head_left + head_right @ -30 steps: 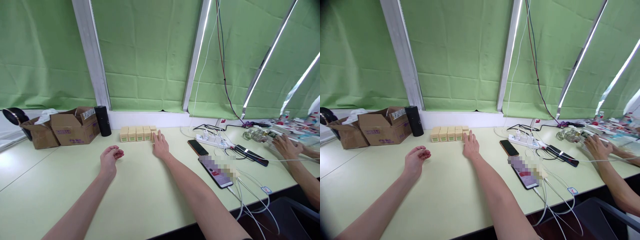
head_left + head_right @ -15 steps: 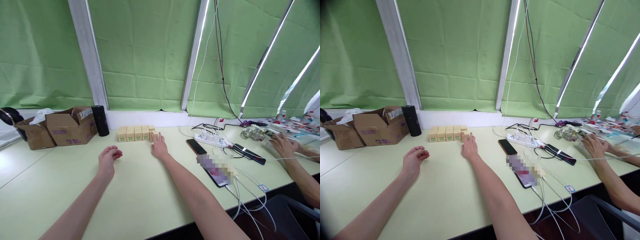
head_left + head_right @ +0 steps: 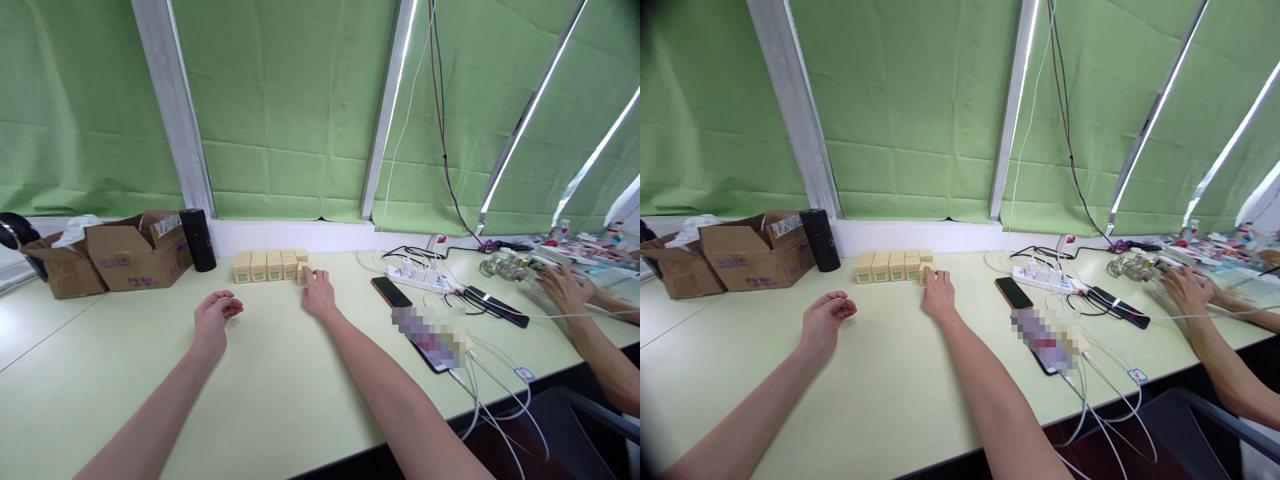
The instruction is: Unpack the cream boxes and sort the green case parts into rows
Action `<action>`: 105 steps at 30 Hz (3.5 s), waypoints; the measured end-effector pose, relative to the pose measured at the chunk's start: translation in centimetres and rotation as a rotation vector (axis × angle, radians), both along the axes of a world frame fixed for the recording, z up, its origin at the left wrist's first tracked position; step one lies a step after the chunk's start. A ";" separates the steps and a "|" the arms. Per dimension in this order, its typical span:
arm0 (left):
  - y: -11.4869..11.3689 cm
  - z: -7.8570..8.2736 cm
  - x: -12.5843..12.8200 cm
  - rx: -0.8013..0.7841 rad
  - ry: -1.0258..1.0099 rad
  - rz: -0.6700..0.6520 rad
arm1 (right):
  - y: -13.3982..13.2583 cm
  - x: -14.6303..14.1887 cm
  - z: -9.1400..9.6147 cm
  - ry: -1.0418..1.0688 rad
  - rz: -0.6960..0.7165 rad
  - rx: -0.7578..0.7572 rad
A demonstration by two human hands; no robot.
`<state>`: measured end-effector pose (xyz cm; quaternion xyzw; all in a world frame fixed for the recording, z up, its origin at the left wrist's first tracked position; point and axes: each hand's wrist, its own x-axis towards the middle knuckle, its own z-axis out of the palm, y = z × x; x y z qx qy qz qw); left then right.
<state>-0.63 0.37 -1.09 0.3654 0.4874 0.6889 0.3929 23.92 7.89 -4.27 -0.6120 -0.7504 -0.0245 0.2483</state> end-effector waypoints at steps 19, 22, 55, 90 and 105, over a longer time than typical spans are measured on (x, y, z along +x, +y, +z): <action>-0.1 0.0 0.0 -0.006 -0.002 0.002 | -0.5 0.0 0.3 0.013 0.009 0.039; -0.1 0.1 0.1 -0.006 -0.006 -0.002 | -0.3 0.1 0.2 0.047 -0.005 0.038; -0.9 -0.8 2.1 0.008 0.248 -0.120 | -7.1 -1.2 -2.0 0.825 0.409 -0.161; -2.7 -2.7 3.4 -0.127 0.841 -0.352 | -7.5 0.1 -2.5 0.661 0.392 -0.125; -1.8 -2.9 2.8 -0.030 0.819 -0.205 | -7.0 0.8 -2.1 0.670 0.298 -0.048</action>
